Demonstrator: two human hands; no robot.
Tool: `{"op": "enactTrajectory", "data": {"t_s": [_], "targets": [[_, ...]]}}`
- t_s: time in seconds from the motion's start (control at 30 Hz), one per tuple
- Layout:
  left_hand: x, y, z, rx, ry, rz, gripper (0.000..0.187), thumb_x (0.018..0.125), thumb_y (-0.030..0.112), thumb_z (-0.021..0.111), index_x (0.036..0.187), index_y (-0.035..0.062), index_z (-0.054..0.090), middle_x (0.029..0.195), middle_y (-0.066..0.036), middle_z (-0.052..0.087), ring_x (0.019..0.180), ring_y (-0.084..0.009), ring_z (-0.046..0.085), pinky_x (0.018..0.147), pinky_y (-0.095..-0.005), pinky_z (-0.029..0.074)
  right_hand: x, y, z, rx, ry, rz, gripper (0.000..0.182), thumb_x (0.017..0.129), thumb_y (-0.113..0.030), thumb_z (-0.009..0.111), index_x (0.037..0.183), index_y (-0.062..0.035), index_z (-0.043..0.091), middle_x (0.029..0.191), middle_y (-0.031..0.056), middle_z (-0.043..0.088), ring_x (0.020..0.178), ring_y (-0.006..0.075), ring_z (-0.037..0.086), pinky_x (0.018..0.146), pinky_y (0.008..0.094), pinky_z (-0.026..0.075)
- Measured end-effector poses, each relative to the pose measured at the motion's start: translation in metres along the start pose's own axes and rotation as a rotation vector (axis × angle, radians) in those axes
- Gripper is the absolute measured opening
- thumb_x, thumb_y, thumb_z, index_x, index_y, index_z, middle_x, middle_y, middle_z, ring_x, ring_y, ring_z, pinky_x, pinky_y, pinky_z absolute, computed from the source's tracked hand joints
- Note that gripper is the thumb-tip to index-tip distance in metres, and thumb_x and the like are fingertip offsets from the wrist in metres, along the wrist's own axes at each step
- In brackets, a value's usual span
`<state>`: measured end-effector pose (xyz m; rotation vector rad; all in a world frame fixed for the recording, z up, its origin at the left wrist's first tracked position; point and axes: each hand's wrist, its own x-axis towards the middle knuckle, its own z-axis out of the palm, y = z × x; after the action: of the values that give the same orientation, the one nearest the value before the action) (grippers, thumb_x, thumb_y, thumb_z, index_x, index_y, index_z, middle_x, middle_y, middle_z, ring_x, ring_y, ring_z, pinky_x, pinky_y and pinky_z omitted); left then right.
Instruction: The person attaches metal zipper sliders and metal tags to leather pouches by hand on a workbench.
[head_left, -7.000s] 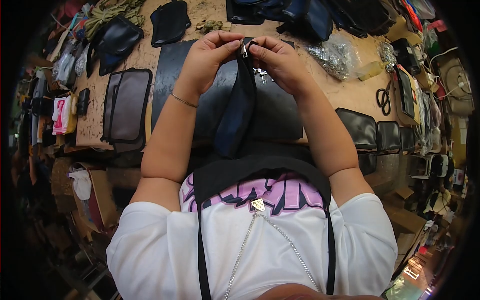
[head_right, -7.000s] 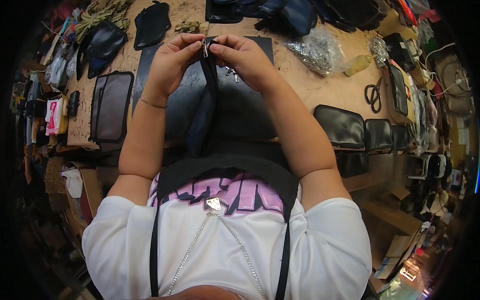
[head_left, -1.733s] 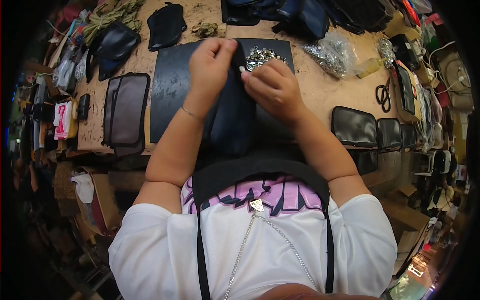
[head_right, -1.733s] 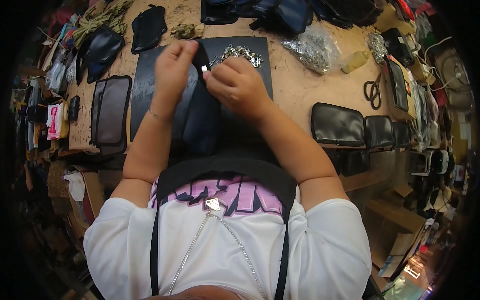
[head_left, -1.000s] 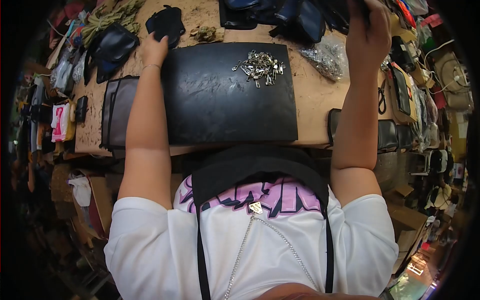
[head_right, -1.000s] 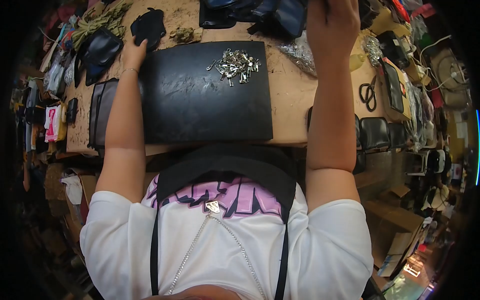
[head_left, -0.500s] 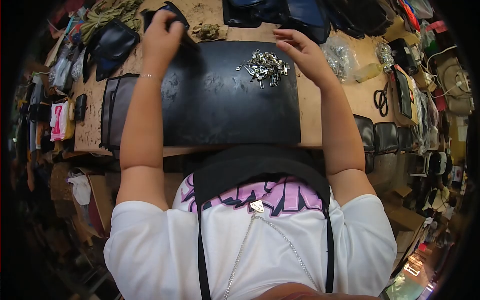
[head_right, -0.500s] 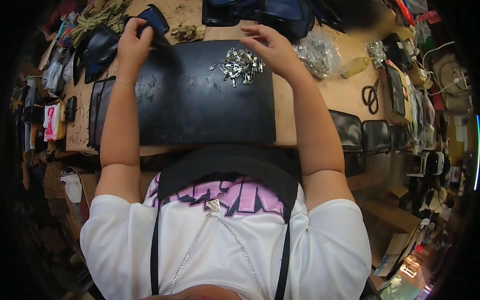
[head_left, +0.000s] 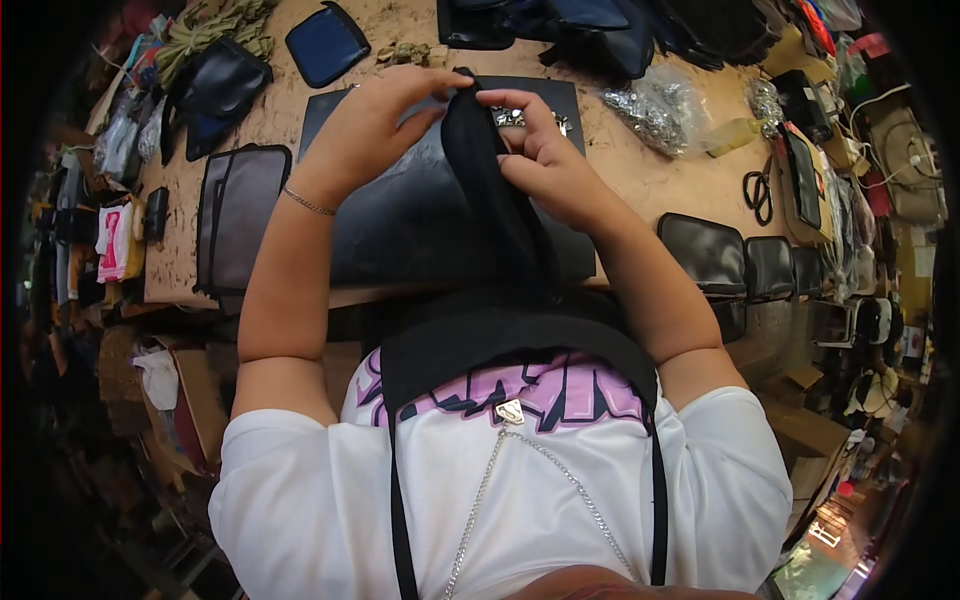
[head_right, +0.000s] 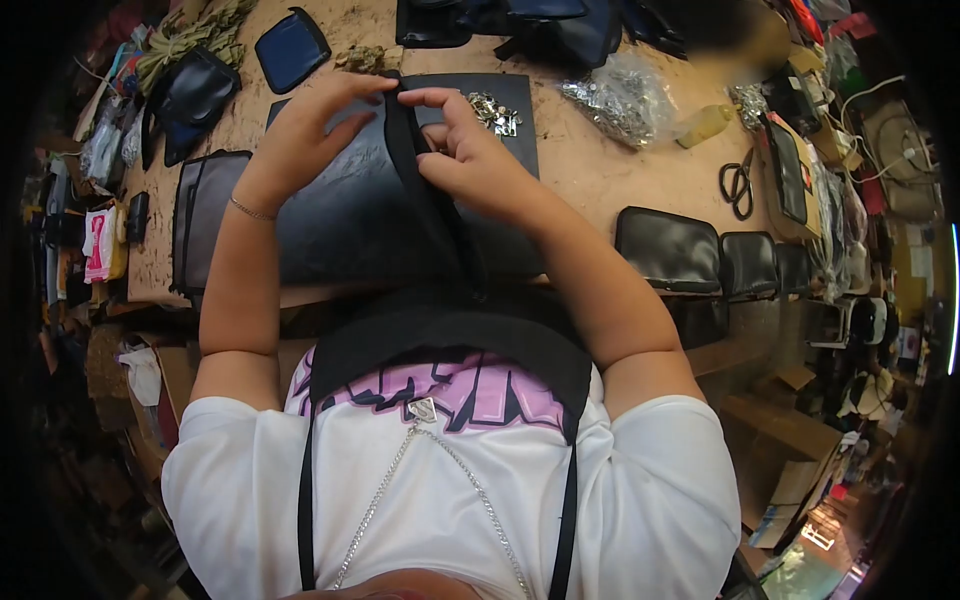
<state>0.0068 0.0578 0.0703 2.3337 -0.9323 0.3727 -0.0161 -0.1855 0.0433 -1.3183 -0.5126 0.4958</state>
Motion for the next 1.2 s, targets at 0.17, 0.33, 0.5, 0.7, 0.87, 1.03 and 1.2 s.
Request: {"op": "enactTrajectory", "data": {"t_s": [0.17,0.33,0.5,0.7,0.87,1.03,1.2], "targets": [[0.004,-0.003,0.009,-0.082,0.151,0.060,0.042,0.080,-0.006,0.070,0.120,0.0066,0.065,0.120,-0.010,0.064,0.116,-0.0266,0.060,0.096,-0.0359,0.049,-0.005,-0.002,0.013,0.078,0.087,0.004,0.059,0.088,0.004,0.048,0.143,-0.0094,0.033,0.093,0.0052,0.062,0.084,0.0089,0.059,0.074,0.0238,0.048],[0.007,-0.004,0.011,-0.103,0.114,0.013,0.034,0.082,-0.007,0.067,0.113,0.0055,0.071,0.107,-0.007,0.069,0.101,-0.0248,0.066,0.089,-0.0317,0.052,-0.002,0.000,0.017,0.047,0.080,-0.017,0.055,0.087,0.004,0.047,0.140,-0.0089,0.040,0.089,0.0034,0.063,0.076,0.0058,0.058,0.067,0.0210,0.046],[0.007,-0.015,0.009,-0.222,0.202,0.020,0.026,0.085,-0.007,0.065,0.106,0.0049,0.075,0.104,-0.005,0.069,0.098,-0.0174,0.067,0.086,-0.0284,0.053,0.003,0.007,0.021,0.005,0.272,-0.046,0.047,0.088,0.003,0.047,0.133,-0.0052,0.049,0.078,-0.0014,0.058,0.062,0.0016,0.048,0.056,0.0183,0.038],[0.010,-0.021,0.019,-0.257,0.256,0.031,0.023,0.089,-0.004,0.064,0.107,0.0039,0.074,0.106,-0.004,0.069,0.100,-0.0143,0.065,0.085,-0.0253,0.051,0.010,0.021,0.023,-0.040,0.364,-0.120,0.043,0.088,0.002,0.048,0.131,-0.0023,0.052,0.072,-0.0046,0.051,0.057,0.0011,0.041,0.050,0.0199,0.033],[0.008,-0.028,0.028,-0.553,0.151,-0.194,0.021,0.095,0.000,0.060,0.112,0.0024,0.072,0.106,-0.003,0.068,0.098,-0.0114,0.063,0.087,-0.0252,0.051,0.014,0.029,0.020,-0.050,0.396,-0.154,0.043,0.087,0.002,0.049,0.130,-0.0013,0.053,0.069,-0.0057,0.048,0.056,0.0015,0.040,0.050,0.0204,0.032],[0.016,-0.015,0.038,-0.972,0.208,-0.389,0.020,0.097,0.005,0.060,0.116,0.0022,0.066,0.098,0.001,0.063,0.095,-0.0088,0.060,0.087,-0.0257,0.049,0.008,0.025,0.021,-0.208,0.417,-0.143,0.045,0.084,0.001,0.053,0.129,0.0002,0.053,0.067,-0.0062,0.042,0.057,0.0026,0.038,0.052,0.0218,0.032],[0.020,-0.012,0.060,-0.910,0.294,-0.404,0.018,0.092,0.003,0.067,0.107,0.0056,0.057,0.099,0.001,0.062,0.097,-0.0082,0.059,0.090,-0.0247,0.048,0.007,0.019,0.017,-0.312,0.409,-0.117,0.049,0.083,-0.006,0.060,0.131,-0.0049,0.050,0.068,-0.0031,0.042,0.060,0.0055,0.042,0.055,0.0247,0.036]]}}
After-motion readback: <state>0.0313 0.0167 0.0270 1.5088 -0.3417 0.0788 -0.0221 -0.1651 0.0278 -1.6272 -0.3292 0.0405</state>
